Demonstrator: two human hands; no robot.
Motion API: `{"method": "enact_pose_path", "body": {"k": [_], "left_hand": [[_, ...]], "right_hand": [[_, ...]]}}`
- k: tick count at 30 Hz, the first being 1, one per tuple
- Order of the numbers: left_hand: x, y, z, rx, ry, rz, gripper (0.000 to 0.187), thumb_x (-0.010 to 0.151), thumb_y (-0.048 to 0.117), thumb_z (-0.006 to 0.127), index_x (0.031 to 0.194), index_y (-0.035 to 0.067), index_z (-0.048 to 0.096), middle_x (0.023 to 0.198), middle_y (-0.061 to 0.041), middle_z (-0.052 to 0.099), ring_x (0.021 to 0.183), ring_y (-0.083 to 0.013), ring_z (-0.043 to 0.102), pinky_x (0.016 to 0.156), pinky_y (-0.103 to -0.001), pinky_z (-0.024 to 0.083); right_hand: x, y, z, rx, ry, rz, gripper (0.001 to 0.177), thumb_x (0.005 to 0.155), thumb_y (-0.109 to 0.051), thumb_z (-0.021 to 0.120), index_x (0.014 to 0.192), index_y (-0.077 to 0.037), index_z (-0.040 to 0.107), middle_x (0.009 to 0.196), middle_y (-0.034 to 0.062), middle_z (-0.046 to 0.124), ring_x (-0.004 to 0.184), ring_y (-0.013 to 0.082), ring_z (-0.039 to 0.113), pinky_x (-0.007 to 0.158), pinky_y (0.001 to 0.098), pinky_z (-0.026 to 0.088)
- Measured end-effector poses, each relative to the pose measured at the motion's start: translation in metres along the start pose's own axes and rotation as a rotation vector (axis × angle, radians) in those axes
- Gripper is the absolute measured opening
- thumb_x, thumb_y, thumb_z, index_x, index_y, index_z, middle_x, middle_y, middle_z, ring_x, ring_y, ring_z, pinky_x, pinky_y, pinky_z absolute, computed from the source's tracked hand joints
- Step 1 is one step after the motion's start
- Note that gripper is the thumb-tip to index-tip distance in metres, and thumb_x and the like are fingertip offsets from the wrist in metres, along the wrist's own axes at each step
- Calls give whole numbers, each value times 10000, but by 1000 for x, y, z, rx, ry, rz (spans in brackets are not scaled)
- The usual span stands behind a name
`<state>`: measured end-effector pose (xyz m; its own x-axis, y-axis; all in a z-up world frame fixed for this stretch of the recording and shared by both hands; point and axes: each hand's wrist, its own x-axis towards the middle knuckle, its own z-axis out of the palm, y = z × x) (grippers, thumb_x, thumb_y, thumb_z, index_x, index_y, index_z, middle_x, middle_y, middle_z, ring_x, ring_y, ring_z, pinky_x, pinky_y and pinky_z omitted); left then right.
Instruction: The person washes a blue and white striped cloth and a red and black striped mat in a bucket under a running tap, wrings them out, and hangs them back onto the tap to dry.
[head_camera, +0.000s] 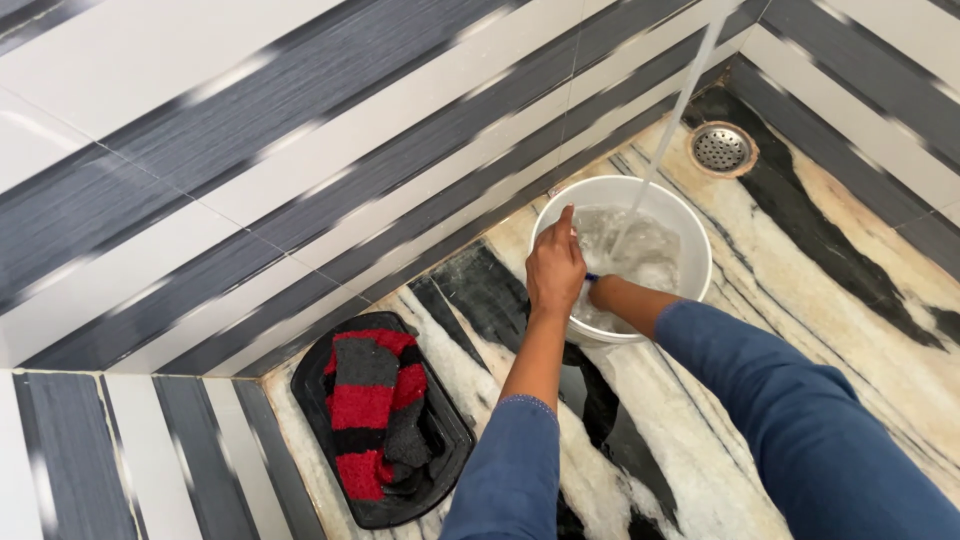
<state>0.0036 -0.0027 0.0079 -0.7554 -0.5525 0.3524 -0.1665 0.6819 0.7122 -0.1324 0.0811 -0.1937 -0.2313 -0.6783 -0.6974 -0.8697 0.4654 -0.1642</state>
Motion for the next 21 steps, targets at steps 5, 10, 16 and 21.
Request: {"method": "enact_pose_path", "body": {"k": [5,10,16,21], "left_hand": [[3,-5,5,13,20,-6,546,946,30,555,1473,168,539,1192,-176,706,1087,-365,671,910,-462,553],[3,0,1,0,-3,-56,540,948,40,552,1469,184,544,1172,-167,711,1083,-356,675,923,-460,551],[4,2,-1,2,20,2,430,1025,156,527,1454,147,554,1164,-149,722,1087,-351,683,912,-459,556],[4,5,-6,-48,11,-35,412,1053,276,496,1430,142,593,1141,-154,730,1040,-361,700,865,-471,565]], "right_hand": [[-61,-28,-21,43,138,-73,304,893,-143,640,1181,-172,731,1103,161,684,998,350,669,865,448,533],[-198,-32,-77,50,307,-142,270,912,-120,604,1132,-140,759,1021,159,752,928,348,711,814,448,558],[-311,-50,-168,-104,594,-37,432,864,-57,597,1215,-252,760,1253,21,735,1071,256,738,921,373,582],[-371,-55,-207,-102,763,224,539,860,8,588,1273,-299,748,1395,13,675,1101,284,729,951,388,576]]}}
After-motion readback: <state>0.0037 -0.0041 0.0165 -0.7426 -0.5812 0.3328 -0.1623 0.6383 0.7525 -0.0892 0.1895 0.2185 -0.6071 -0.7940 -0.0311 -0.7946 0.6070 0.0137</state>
